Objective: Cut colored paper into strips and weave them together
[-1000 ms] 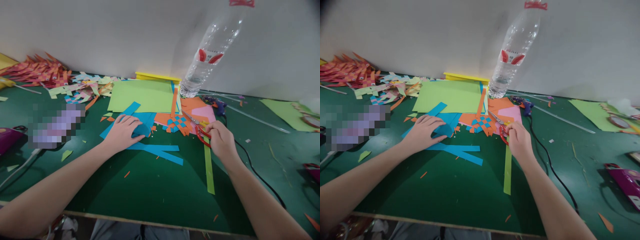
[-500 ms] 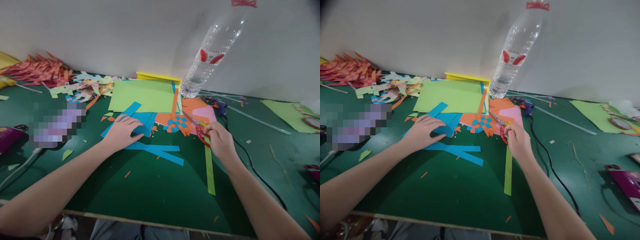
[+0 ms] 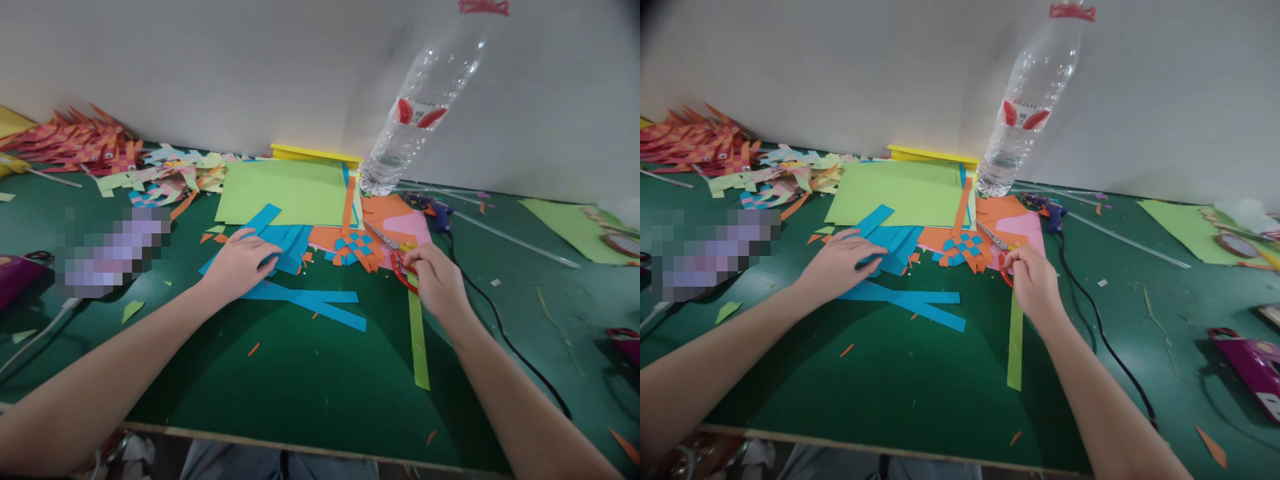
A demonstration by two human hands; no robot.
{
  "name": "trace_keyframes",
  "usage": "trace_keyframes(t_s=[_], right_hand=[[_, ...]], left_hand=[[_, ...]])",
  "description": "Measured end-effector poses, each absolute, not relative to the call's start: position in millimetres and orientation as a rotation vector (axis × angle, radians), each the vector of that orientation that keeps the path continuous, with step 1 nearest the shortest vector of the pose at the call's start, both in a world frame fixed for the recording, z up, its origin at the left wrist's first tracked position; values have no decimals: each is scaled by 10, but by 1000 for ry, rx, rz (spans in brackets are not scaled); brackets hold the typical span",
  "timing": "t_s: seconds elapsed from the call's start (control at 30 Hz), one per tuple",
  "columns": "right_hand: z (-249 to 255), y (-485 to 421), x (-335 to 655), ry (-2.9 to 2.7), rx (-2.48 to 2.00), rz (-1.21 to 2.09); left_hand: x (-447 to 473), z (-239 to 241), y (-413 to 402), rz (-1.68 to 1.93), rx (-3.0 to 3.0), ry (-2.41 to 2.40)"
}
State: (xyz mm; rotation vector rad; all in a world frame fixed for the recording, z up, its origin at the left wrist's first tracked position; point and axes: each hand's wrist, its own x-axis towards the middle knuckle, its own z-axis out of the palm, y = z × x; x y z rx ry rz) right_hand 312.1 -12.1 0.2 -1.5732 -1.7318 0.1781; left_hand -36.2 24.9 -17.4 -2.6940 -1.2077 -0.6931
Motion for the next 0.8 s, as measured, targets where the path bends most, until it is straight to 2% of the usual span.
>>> trace_keyframes(t_s=[0.27, 0.57, 0.8], right_hand=[[2, -131, 3123, -1715, -1602, 174], [-14, -138, 3132, -1711, -1580, 174], [-24, -132, 3140, -1707, -1608, 184]], left_hand=[[-360, -130, 215, -733, -2620, -1165], [-303, -51, 171, -1073, -2561, -913], [-235, 41, 21, -911, -2936, -454]])
